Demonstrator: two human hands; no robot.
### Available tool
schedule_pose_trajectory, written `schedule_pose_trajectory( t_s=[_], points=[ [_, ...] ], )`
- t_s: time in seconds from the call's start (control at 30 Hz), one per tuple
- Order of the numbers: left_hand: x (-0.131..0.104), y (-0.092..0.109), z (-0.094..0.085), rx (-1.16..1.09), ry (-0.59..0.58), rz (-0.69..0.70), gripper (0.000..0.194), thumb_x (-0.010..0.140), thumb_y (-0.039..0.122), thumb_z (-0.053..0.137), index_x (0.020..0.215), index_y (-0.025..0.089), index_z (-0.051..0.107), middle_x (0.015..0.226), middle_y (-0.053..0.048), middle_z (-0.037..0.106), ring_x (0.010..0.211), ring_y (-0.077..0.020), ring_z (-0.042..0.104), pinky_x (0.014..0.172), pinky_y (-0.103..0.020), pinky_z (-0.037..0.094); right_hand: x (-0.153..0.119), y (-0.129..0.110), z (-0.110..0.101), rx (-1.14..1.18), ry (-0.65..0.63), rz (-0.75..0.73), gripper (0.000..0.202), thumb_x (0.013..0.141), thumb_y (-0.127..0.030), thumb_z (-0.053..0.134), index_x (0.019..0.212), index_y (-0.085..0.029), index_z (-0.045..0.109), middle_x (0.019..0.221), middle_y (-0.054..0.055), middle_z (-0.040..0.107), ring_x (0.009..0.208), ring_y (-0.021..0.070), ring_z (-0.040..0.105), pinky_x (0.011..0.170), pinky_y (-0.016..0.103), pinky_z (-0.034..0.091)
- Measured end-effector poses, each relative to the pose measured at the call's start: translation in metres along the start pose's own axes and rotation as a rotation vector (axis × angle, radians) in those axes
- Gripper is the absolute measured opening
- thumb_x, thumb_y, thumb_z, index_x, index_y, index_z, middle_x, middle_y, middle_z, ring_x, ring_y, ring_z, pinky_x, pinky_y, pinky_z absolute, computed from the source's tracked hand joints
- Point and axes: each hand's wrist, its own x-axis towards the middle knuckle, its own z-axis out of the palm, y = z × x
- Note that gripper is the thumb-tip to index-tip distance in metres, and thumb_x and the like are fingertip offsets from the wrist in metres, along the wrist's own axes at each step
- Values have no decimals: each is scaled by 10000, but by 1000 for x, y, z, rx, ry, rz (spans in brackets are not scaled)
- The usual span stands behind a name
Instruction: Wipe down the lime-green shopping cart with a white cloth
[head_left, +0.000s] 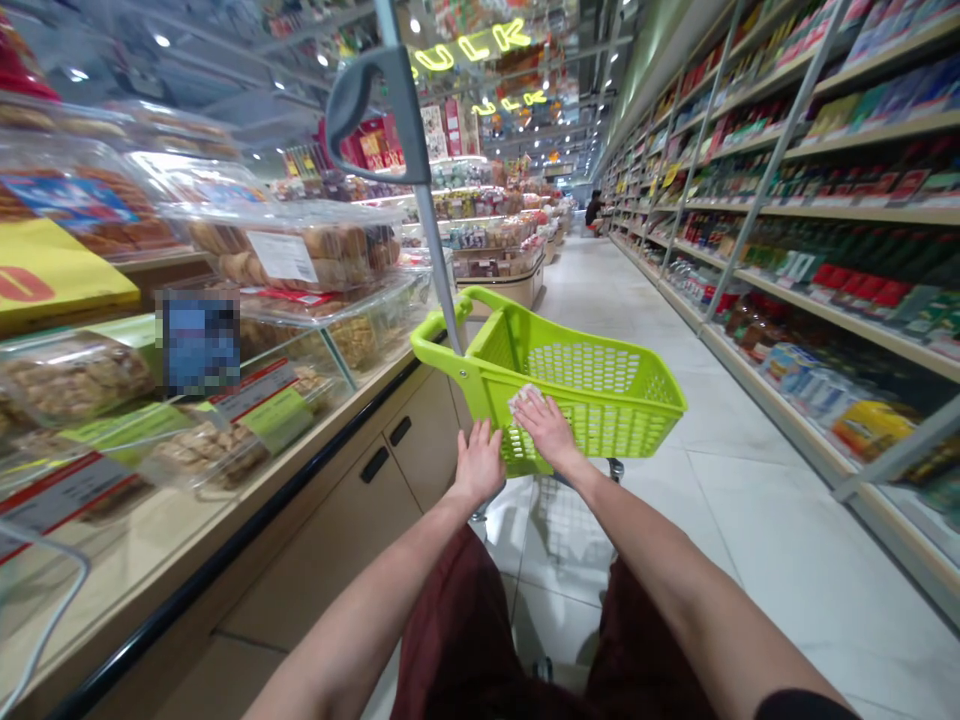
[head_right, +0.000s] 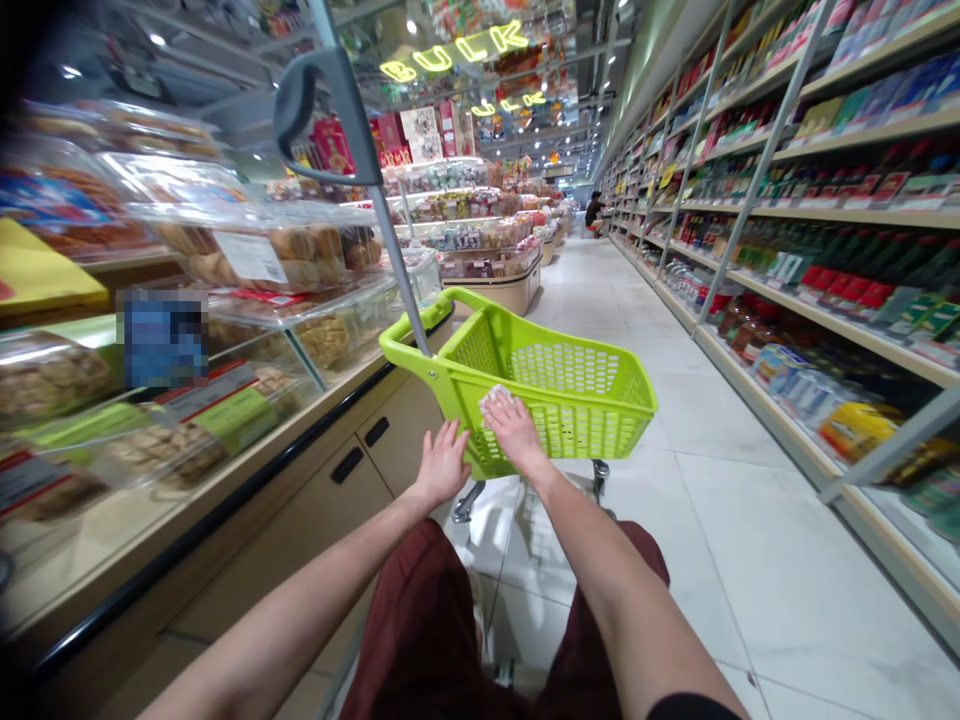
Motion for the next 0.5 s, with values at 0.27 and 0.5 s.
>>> schedule_pose_trajectory(
  t_s=[0.27,0.5],
  points=[
    [-1,12,14,20,-57,19,539,716,194,431,1252,151,408,1411,-121,290,1316,-260,180,1052,-501,133,-28,0,-11,48,-50,15,359,841,-115,433,1168,-212,545,1252,49,518,1241,226,355,971,416,340],
    [11,41,9,11,-47,91,559,724,213,450,1274,159,368,1433,-118,241,1327,-254,141,1058,-501,117,-14,31,-39,33,179,153,406,855,-87,353,1208,-213,508,1288,45,483,1289,216,263,1026,452,236]
  ],
)
